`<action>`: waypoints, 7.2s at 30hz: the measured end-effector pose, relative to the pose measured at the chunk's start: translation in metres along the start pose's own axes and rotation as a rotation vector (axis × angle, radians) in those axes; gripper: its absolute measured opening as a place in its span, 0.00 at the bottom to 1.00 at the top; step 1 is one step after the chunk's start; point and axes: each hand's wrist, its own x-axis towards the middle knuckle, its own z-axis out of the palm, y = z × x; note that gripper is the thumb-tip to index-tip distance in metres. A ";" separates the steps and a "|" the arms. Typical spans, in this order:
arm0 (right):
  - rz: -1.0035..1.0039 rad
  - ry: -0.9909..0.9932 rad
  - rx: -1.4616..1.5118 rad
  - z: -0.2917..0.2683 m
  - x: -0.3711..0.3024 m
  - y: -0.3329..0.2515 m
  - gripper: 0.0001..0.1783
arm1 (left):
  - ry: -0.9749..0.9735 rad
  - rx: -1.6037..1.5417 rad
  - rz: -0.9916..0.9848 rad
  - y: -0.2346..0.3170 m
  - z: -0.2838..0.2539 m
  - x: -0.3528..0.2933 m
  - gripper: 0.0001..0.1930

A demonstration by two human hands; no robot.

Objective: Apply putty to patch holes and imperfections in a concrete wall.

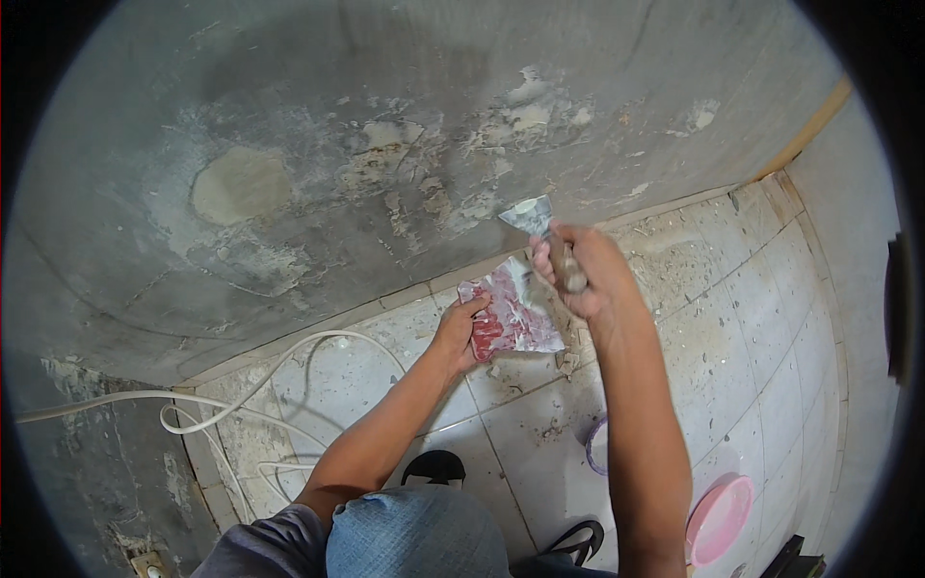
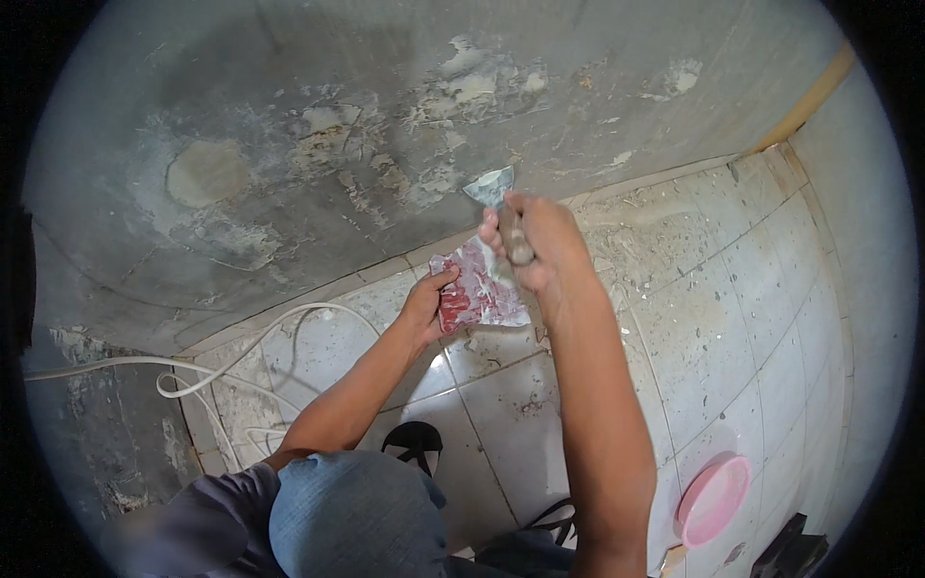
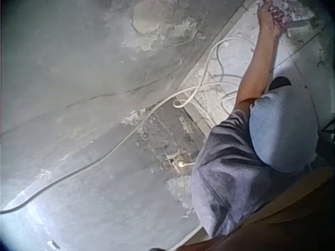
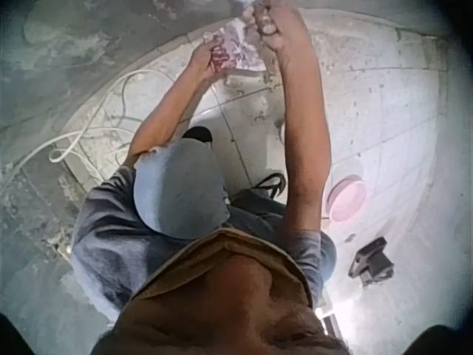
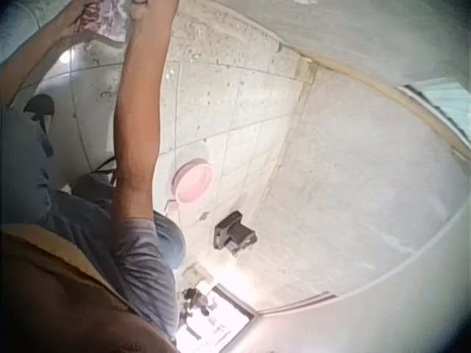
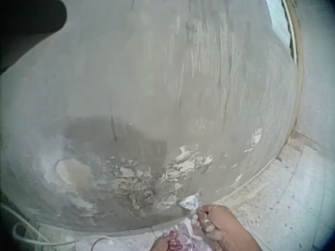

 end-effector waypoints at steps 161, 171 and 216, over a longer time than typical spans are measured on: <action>-1.061 0.577 -0.890 -0.017 0.033 0.055 0.21 | 0.112 0.110 0.050 0.035 -0.042 -0.023 0.09; -0.969 0.512 -0.872 0.022 0.022 0.097 0.19 | 0.081 0.156 0.058 0.043 -0.048 -0.030 0.11; 0.078 -0.196 0.198 0.023 -0.016 0.084 0.08 | 0.122 0.187 0.195 0.056 -0.041 -0.050 0.08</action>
